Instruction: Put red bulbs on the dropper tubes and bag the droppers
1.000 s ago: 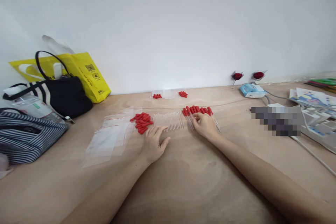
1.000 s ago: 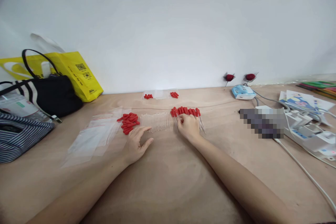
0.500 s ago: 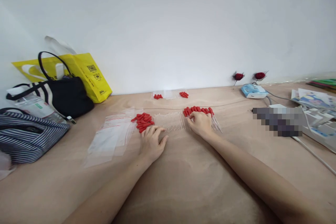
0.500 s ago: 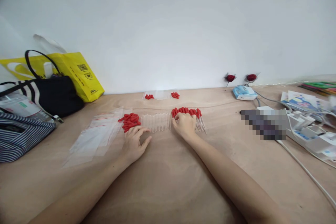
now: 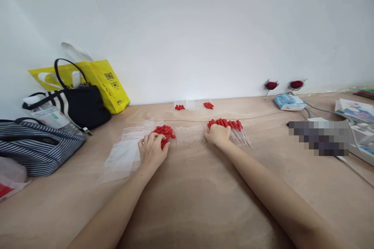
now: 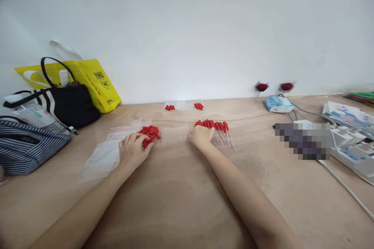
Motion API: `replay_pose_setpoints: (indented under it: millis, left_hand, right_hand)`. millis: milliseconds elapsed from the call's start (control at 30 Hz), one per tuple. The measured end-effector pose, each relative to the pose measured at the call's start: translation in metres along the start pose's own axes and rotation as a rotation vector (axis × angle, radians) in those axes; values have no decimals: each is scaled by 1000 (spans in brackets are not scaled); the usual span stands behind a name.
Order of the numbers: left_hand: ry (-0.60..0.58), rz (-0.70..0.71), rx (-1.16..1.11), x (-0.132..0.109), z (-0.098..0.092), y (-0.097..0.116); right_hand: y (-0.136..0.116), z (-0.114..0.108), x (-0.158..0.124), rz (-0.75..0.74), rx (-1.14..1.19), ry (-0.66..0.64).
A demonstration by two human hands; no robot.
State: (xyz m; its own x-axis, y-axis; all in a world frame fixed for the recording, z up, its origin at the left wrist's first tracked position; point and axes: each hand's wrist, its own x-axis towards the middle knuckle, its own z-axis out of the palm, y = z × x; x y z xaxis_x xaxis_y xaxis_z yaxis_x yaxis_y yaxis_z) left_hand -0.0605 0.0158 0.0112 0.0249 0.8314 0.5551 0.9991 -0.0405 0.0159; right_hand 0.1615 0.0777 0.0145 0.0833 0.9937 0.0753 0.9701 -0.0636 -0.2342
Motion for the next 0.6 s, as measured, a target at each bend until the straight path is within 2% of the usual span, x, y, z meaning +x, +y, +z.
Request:
replay_pose_setpoints:
  millis: [200,300,467,600]
  left_hand:
    - [-82,29,175,-2,-12,6]
    - [-118,46,202,-2,-12,4]
    - [-123,118,125,-5,-16,10]
    - [-155,325,-174,-16,-19,34]
  right_hand:
    - [2,-4,-2,-10,10,-2]
    - [10,-6,-9,-70,45,68]
    - [47,1,-29,-323,234,281]
    - [82,8,-49,-551,399,345]
